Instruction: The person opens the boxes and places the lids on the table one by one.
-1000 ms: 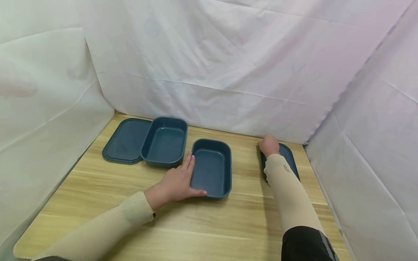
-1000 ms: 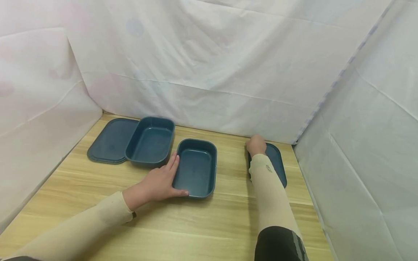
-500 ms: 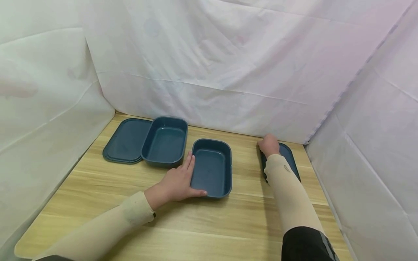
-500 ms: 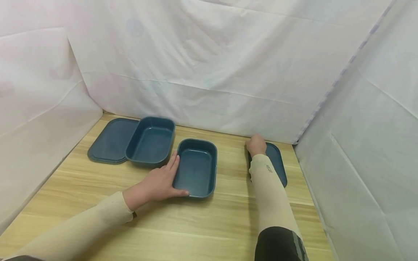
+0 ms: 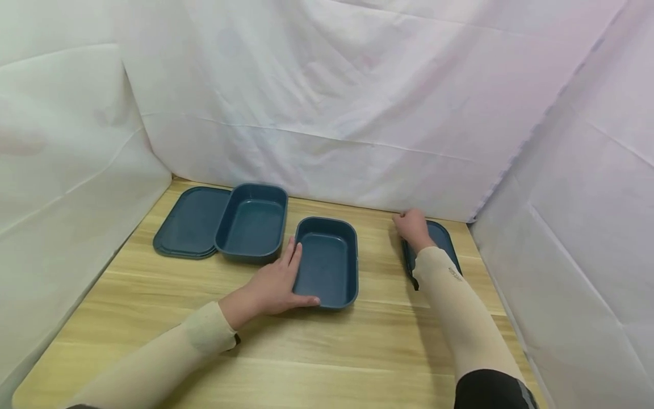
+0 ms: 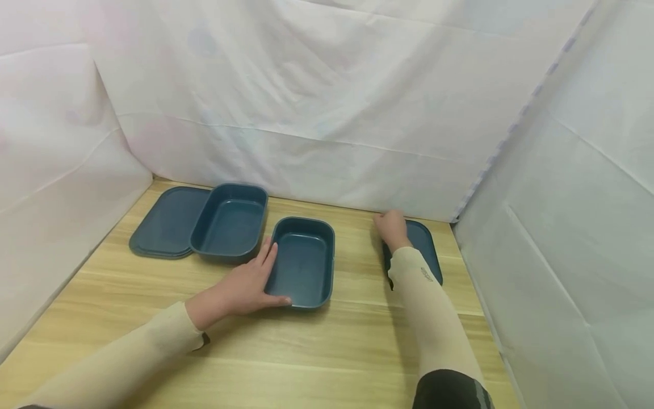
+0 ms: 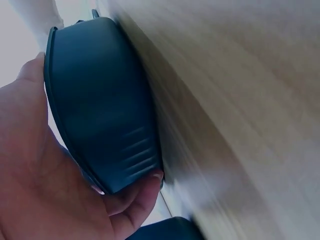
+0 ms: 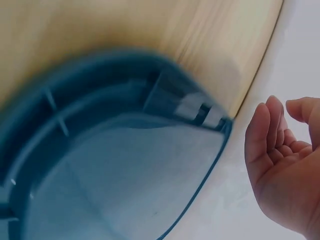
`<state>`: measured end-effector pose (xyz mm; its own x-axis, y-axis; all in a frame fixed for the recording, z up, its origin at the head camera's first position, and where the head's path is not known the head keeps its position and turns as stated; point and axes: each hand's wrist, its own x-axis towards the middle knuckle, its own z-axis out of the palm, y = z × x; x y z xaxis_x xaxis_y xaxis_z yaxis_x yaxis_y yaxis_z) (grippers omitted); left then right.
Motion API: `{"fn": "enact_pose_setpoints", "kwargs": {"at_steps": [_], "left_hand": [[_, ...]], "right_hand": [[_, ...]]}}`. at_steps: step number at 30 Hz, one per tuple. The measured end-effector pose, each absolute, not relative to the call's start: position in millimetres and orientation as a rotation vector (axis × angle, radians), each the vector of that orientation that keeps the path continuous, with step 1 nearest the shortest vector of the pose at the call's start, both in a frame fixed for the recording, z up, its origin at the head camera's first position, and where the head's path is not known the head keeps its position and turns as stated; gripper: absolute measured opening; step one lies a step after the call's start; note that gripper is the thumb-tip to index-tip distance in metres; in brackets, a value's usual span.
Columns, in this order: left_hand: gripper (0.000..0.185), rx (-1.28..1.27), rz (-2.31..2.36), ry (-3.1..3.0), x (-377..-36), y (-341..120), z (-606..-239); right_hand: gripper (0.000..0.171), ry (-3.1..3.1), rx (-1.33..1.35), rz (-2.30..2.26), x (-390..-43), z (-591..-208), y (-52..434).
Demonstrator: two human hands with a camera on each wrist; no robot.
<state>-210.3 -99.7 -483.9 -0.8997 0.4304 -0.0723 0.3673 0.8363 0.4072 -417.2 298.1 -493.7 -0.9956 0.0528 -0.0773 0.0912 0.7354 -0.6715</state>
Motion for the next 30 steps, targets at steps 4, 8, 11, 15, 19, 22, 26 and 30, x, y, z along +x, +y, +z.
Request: {"fn": "enact_pose_setpoints", "kwargs": {"at_steps": [4, 8, 11, 15, 19, 22, 26, 30], "left_hand": [[0.131, 0.622, 0.633, 2.857, -207.7, -103.5, -483.7], [0.120, 0.598, 0.677, 2.914, -202.2, -106.5, -476.2], [0.105, 0.595, 0.719, 3.028, -198.7, -108.3, -470.6], [0.078, 0.569, 0.795, 3.167, -196.7, -113.8, -467.0], [0.055, 0.443, 0.942, 3.100, -196.3, -120.4, -468.8], [0.049, 0.325, 1.081, 2.974, -195.3, -125.3, -472.1], [0.052, 0.218, 1.261, 2.810, -193.9, -130.7, -476.5], [0.056, 0.173, 1.384, 2.681, -193.9, -131.8, -480.5]], "right_hand": [[0.048, 2.831, 0.036, -1.186, -405.5, -489.1, 282.0], [0.045, 2.783, -0.049, -1.202, -389.0, -486.0, 267.7], [0.044, 2.739, -0.087, -1.239, -377.8, -485.1, 260.1], [0.051, 2.655, -0.087, -1.342, -368.0, -487.0, 251.4], [0.052, 2.576, -0.056, -1.442, -357.7, -488.5, 240.4], [0.050, 2.531, -0.066, -1.506, -351.0, -488.6, 229.9], [0.049, 2.479, -0.084, -1.569, -345.8, -490.7, 219.4], [0.051, 2.436, -0.060, -1.595, -342.3, -491.8, 214.0]]}}
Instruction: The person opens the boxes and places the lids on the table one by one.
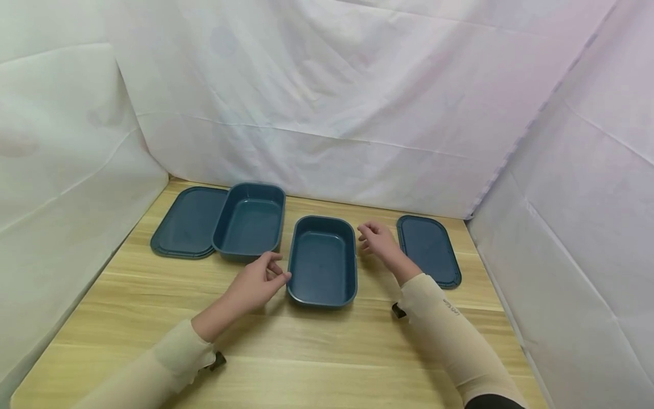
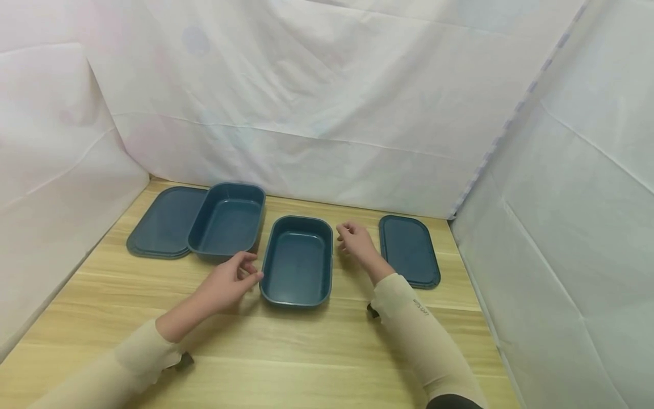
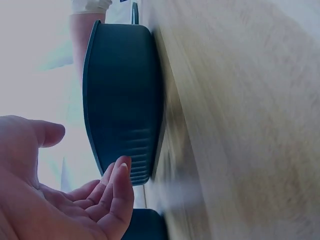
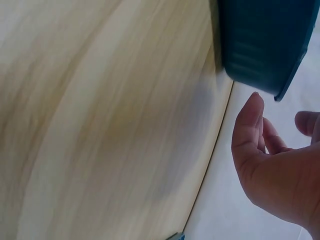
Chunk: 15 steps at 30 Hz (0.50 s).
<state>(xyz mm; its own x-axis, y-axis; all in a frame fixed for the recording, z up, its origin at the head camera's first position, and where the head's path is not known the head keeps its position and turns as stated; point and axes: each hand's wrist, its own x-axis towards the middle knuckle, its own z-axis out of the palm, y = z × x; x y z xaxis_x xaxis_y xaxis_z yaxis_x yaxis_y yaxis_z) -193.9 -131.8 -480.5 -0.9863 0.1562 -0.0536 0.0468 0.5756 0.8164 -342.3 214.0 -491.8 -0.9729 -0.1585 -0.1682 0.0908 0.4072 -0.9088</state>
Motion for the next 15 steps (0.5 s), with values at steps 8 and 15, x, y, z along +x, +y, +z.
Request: {"fn": "enact_pose_setpoints", "kwargs": {"at_steps": [8, 15], "left_hand": [[0.062, 0.096, 1.568, 2.475, -195.2, -131.8, -487.6], [0.059, 0.043, 1.725, 2.304, -197.3, -128.7, -490.7]], "right_hand": [[0.053, 2.404, -0.054, -1.627, -338.5, -492.4, 203.7], [0.054, 2.365, -0.066, -1.666, -339.4, -491.7, 195.2]]}}
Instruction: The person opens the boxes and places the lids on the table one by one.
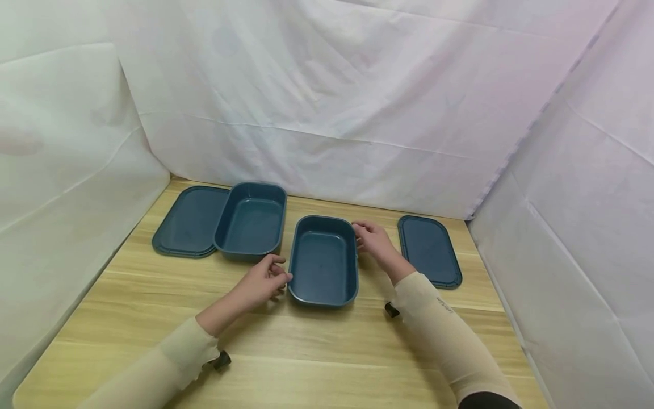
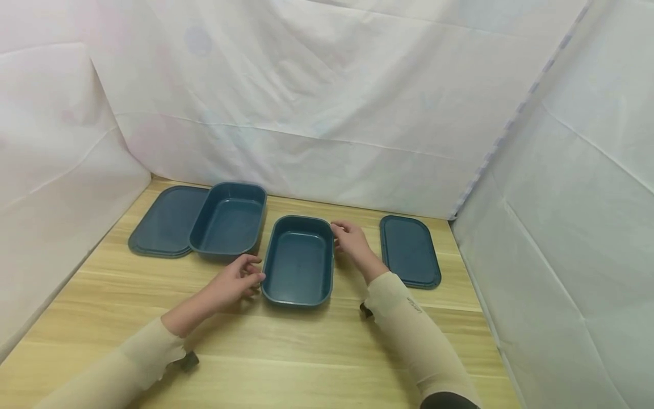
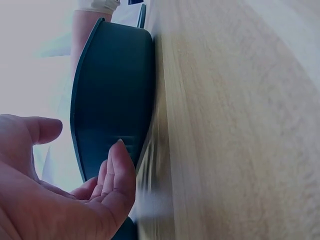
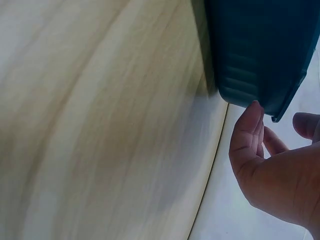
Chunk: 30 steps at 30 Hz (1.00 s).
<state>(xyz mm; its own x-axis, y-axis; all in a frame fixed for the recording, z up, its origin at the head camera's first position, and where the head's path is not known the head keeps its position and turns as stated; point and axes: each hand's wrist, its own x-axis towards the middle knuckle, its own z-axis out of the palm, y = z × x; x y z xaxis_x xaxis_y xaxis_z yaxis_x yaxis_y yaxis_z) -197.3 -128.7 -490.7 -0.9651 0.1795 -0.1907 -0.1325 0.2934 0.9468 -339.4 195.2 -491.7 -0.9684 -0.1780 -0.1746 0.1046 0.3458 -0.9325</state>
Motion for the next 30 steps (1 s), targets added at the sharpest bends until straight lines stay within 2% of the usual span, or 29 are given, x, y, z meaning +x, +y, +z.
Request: {"fn": "enact_pose_setpoints", "kwargs": {"at_steps": [16, 30], "left_hand": [[0.051, -0.018, 1.829, 2.181, -200.0, -122.7, -490.8], [0.075, 0.079, 1.860, 2.052, -208.0, -124.7, -492.6]], "right_hand": [[0.041, 2.386, -0.028, -1.668, -345.8, -489.4, 185.0], [0.037, 2.351, -0.027, -1.640, -350.0, -488.2, 184.2]]}}
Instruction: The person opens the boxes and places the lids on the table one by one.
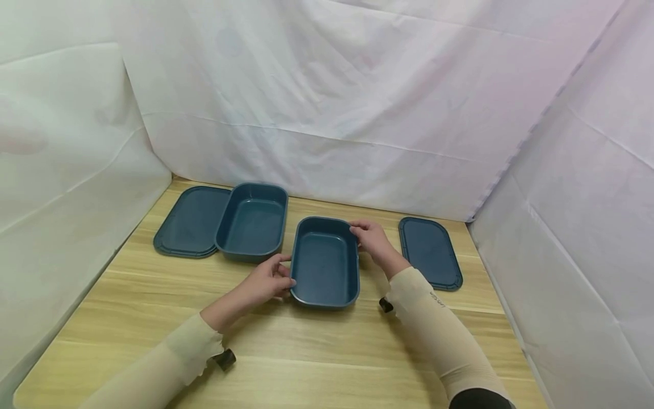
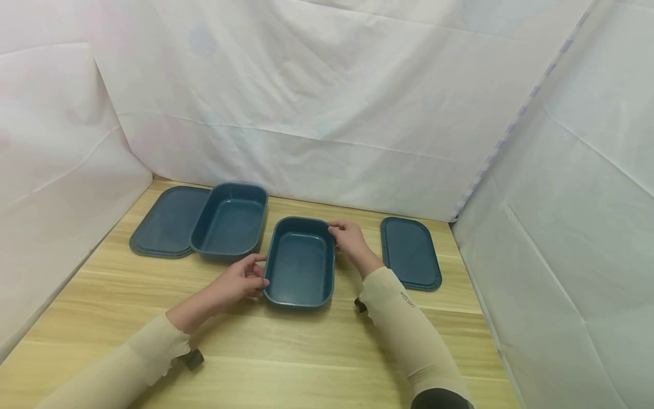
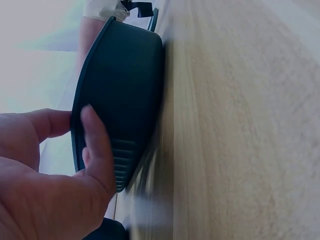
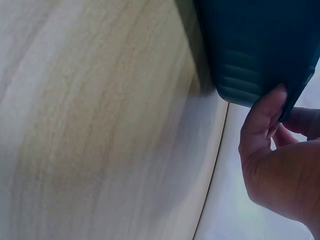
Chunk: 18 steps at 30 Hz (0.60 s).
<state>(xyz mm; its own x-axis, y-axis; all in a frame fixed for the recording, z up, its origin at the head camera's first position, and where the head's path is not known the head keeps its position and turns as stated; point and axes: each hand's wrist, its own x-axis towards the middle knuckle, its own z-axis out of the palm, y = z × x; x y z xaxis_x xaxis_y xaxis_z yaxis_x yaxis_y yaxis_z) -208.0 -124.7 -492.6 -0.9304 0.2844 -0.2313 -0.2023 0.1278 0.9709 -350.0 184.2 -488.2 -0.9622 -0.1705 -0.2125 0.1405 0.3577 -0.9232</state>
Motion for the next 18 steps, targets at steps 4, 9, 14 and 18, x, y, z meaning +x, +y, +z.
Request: {"fn": "enact_pose_setpoints", "kwargs": {"at_steps": [4, 9, 14, 18], "left_hand": [[0.077, 0.065, 1.916, 1.979, -210.3, -127.5, -495.7], [0.079, 0.056, 1.935, 1.911, -211.4, -131.5, -497.1], [0.081, 0.079, 1.928, 1.892, -212.9, -133.3, -496.6], [0.081, 0.089, 1.919, 1.893, -214.8, -133.8, -497.9]], "right_hand": [[0.040, 2.271, -0.033, -1.658, -350.6, -487.0, 187.5], [0.041, 2.196, -0.022, -1.689, -352.4, -488.8, 190.5], [0.042, 2.175, -0.002, -1.703, -353.5, -490.2, 191.7], [0.042, 2.161, 0.013, -1.717, -354.2, -490.6, 192.4]]}}
